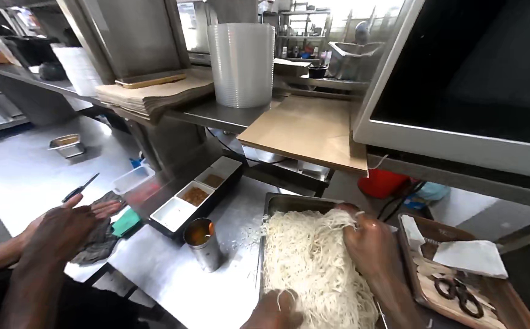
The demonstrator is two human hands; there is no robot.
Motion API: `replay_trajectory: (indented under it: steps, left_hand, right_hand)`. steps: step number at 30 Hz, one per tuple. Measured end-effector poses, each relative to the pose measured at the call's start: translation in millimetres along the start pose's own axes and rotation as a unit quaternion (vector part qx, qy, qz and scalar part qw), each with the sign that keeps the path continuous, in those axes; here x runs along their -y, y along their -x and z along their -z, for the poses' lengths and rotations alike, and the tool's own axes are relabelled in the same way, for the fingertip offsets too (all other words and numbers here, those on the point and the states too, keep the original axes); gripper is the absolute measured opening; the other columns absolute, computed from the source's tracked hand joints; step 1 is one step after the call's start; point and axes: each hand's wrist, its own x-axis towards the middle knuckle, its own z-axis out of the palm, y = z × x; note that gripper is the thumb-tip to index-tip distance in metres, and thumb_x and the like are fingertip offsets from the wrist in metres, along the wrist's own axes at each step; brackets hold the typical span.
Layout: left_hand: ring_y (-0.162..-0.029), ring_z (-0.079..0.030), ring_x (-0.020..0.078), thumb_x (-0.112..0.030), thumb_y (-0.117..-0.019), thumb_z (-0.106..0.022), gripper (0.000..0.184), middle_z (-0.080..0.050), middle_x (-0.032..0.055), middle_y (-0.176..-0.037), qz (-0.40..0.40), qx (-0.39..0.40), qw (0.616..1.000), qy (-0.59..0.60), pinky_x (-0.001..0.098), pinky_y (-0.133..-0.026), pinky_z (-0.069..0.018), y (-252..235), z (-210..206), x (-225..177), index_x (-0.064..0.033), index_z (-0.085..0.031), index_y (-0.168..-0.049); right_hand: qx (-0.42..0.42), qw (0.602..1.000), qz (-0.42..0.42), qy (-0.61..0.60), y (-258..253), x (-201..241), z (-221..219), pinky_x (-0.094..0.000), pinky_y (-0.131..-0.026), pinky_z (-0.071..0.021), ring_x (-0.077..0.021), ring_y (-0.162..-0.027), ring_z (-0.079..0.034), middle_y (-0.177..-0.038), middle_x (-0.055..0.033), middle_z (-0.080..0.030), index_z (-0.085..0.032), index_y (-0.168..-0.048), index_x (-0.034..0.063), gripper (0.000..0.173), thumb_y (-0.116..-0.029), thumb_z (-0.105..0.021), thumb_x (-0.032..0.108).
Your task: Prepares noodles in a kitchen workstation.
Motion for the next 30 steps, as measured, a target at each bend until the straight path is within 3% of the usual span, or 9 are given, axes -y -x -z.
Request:
replay_trajectory:
  steps: [2, 4, 8, 12, 15, 17, 22, 27, 30]
  left_hand:
    - [-0.115, -0.067, 0.0342, -0.034, -0.1039, -0.057, 0.044, -0.068, 0.022, -0.126, -0.034, -0.087, 0.991, 0.095, 0.0516, -0.105, -0.0506, -6, 0, 7, -0.0013, -0.064, -0.133]
    - [-0.098, -0.071, 0.0217, -0.032, -0.1086, -0.049, 0.041, -0.072, 0.0135, -0.112, -0.059, -0.109, 0.957, 0.263, 0.0406, -0.091, -0.0583, -17, -6, 17, 0.0, -0.065, -0.13]
    - [-0.094, -0.072, 0.0203, -0.049, -0.1113, -0.028, 0.059, -0.072, 0.0108, -0.107, 0.008, -0.039, 0.817, 0.575, 0.0414, -0.084, -0.0615, -19, -28, 25, -0.0006, -0.055, -0.132]
    - [-0.114, -0.065, 0.0207, -0.035, -0.106, -0.055, 0.053, -0.064, 0.0168, -0.129, 0.033, -0.088, 0.857, 0.507, 0.0425, -0.1, -0.0546, -6, -48, 28, 0.0022, -0.048, -0.143]
    - [-0.128, -0.059, 0.0292, -0.032, -0.0949, -0.074, 0.077, -0.056, 0.0248, -0.142, 0.051, -0.098, 0.885, 0.453, 0.0458, -0.11, -0.0484, -12, -56, 19, 0.0049, -0.037, -0.151]
    - [-0.132, -0.056, 0.0326, -0.036, -0.0909, -0.078, 0.088, -0.053, 0.0267, -0.144, 0.074, -0.098, 0.9, 0.419, 0.0484, -0.112, -0.0467, -23, -59, 8, 0.0049, -0.032, -0.154]
    - [-0.113, -0.066, 0.0252, -0.028, -0.1011, -0.064, 0.056, -0.063, 0.0213, -0.13, 0.023, -0.152, 0.899, 0.41, 0.0429, -0.098, -0.055, -40, -12, -23, 0.0037, -0.047, -0.144]
    - [-0.086, -0.069, 0.0166, -0.02, -0.1044, -0.058, 0.024, -0.07, 0.0099, -0.096, -0.08, -0.181, 0.855, 0.48, 0.0366, -0.079, -0.0591, -51, 67, -75, 0.0002, -0.065, -0.114]
    - [-0.087, -0.066, 0.0219, -0.026, -0.1046, -0.057, 0.03, -0.067, 0.014, -0.1, -0.059, -0.224, 0.847, 0.479, 0.0412, -0.078, -0.0569, -78, 92, -78, -0.0022, -0.063, -0.121]
  right_hand:
    - [0.009, 1.0, -0.015, -0.015, 23, 5, -4, -0.0617, -0.087, -0.0557, -0.0427, -0.105, -0.07, -0.114, -0.0219, -0.073, -0.075, -0.116, 0.0031, 0.032, -0.0858, -0.066, 0.002]
    - [0.122, 0.99, -0.042, -0.056, 53, 9, -17, -0.0587, -0.095, -0.0541, -0.0406, -0.113, -0.067, -0.121, -0.0211, -0.07, -0.073, -0.119, 0.0027, 0.032, -0.0864, -0.068, 0.005]
    - [0.315, 0.898, -0.053, -0.301, 110, 4, -14, -0.0445, -0.1, -0.0567, -0.0274, -0.117, -0.067, -0.132, -0.0178, -0.066, -0.069, -0.127, 0.0003, 0.04, -0.0877, -0.073, 0.005]
    - [0.169, 0.933, -0.146, -0.282, 143, -50, -5, -0.0458, -0.09, -0.0588, -0.0304, -0.101, -0.071, -0.115, -0.0248, -0.07, -0.068, -0.118, -0.01, 0.028, -0.0916, -0.065, 0.0]
    - [0.249, 0.927, -0.195, -0.199, 156, -67, -30, -0.0518, -0.113, -0.045, -0.0404, -0.133, -0.055, -0.144, -0.0311, -0.054, -0.048, -0.145, -0.0098, 0.081, -0.0852, -0.083, 0.031]
    - [0.283, 0.931, -0.195, -0.124, 154, -48, -48, -0.0569, -0.114, -0.0415, -0.0457, -0.135, -0.053, -0.146, -0.0326, -0.051, -0.041, -0.151, -0.0097, 0.095, -0.0806, -0.086, 0.037]
    - [0.174, 0.943, -0.227, -0.168, 131, -18, -16, -0.0573, -0.097, -0.0528, -0.0406, -0.105, -0.069, -0.11, -0.0293, -0.071, -0.066, -0.123, -0.0107, 0.042, -0.0893, -0.073, 0.014]
    - [0.002, 0.981, -0.16, -0.108, 98, 8, 62, -0.0472, -0.086, -0.0571, -0.0319, -0.093, -0.072, -0.101, -0.0269, -0.072, -0.068, -0.116, -0.0127, 0.034, -0.0897, -0.068, 0.009]
    - [-0.019, 0.987, -0.138, -0.076, 105, 7, 83, -0.0489, -0.084, -0.0559, -0.0367, -0.089, -0.07, -0.097, -0.0324, -0.07, -0.066, -0.109, -0.0185, 0.033, -0.0869, -0.066, 0.006]
